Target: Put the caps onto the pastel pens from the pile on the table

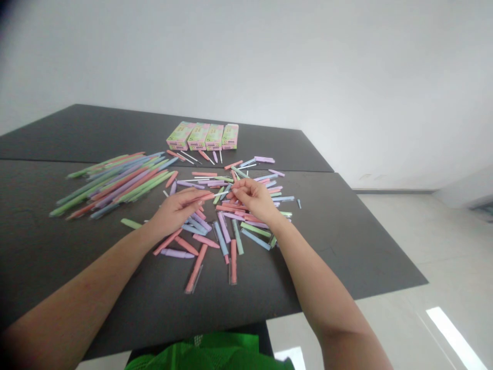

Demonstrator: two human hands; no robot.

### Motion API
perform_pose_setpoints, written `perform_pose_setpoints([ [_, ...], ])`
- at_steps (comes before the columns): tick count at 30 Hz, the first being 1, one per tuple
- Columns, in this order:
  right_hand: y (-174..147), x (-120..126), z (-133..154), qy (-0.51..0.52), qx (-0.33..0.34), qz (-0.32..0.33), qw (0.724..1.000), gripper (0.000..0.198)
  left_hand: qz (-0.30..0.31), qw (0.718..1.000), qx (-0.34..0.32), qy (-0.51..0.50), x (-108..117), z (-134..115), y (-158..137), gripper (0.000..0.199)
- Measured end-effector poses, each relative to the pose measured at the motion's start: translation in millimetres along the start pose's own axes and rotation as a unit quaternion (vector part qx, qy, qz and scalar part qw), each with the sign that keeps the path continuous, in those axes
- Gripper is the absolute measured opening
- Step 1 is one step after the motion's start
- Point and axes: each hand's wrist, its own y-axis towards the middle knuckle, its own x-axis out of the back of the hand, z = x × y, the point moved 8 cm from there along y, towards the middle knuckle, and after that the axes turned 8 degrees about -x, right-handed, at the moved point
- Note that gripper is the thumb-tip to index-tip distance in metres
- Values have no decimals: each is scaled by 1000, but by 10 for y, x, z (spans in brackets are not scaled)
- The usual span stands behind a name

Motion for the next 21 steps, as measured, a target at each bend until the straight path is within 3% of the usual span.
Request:
perform_pose_setpoints([
  [7,9,25,-27,-6,4,-12,1000,32,-26,999,20,-34,23,56,-9,33],
  [10,-4,-2,-27,-104,29,-29,994,19,-34,997,42,-60,23,90,-22,35],
  [15,-56,-289,37,-382,133,-12,914,12,-34,994,56,-86,16,94,-26,37],
  [21,-25,-420,-28,-500,143,4,854,22,-39,996,44,-64,38,87,-10,37],
])
